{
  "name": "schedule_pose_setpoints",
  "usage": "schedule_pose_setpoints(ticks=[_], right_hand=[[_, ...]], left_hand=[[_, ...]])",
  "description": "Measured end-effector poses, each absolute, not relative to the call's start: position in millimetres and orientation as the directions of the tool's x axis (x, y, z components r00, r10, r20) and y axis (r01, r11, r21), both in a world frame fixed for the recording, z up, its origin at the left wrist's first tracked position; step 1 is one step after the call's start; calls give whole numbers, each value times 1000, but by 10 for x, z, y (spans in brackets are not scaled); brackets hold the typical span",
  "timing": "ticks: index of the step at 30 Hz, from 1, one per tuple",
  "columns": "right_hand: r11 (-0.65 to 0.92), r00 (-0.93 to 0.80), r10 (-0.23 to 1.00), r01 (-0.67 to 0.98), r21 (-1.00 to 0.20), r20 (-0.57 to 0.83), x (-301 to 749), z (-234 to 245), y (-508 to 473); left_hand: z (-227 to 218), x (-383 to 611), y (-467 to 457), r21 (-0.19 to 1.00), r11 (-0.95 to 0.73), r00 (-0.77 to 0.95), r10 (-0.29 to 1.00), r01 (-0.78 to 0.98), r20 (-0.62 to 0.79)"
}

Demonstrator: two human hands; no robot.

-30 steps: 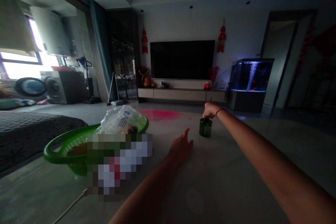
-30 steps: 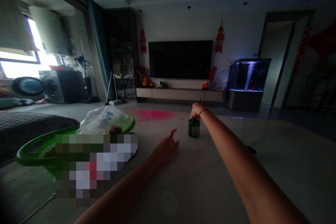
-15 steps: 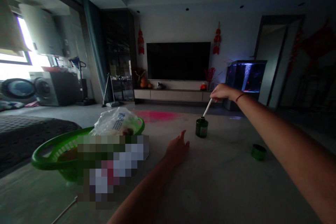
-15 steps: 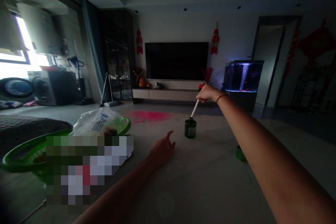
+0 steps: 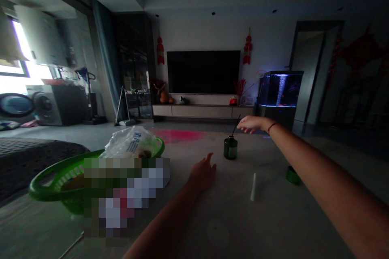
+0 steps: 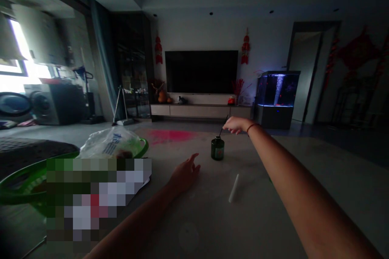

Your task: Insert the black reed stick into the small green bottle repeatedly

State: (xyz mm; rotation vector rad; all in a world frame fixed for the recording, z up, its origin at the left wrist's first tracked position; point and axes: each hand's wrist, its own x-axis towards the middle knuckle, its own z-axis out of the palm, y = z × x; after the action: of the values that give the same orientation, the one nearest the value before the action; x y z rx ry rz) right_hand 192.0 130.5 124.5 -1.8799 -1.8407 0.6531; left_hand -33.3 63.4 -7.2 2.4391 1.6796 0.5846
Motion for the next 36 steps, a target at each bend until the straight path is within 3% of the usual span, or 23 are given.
schedule_pose_setpoints(ticks=[9,13,17,22,26,29,33,36], right_hand=[[55,-28,998,782,-621,52,1746,1008,1395],[217,-138,974,808,-548,182,1651,879,1442],[272,-134,944,830,-488,300,1544,674,1488],[336,-68,861,819,-465,504,1549,701,1449],[499,37,702,688,-528,711,1676,1041,1370],[544,185,644,571,-615,742,1795,1295,1280],[444,281,718,519,-730,636,1921,1407,1095],[230,255,771,743,-629,584,2013,1358,932]], left_hand=[[-103,-340,648,318,-387,309,912,865,270],[-99,-337,636,319,-384,307,913,866,268],[-102,-338,636,315,-388,311,912,866,267],[-125,-345,654,316,-407,323,902,857,286],[-135,-353,666,318,-407,320,901,856,293],[-136,-354,666,313,-417,326,895,853,306],[-133,-353,660,303,-432,335,886,850,322],[-129,-354,664,307,-426,336,891,851,304]])
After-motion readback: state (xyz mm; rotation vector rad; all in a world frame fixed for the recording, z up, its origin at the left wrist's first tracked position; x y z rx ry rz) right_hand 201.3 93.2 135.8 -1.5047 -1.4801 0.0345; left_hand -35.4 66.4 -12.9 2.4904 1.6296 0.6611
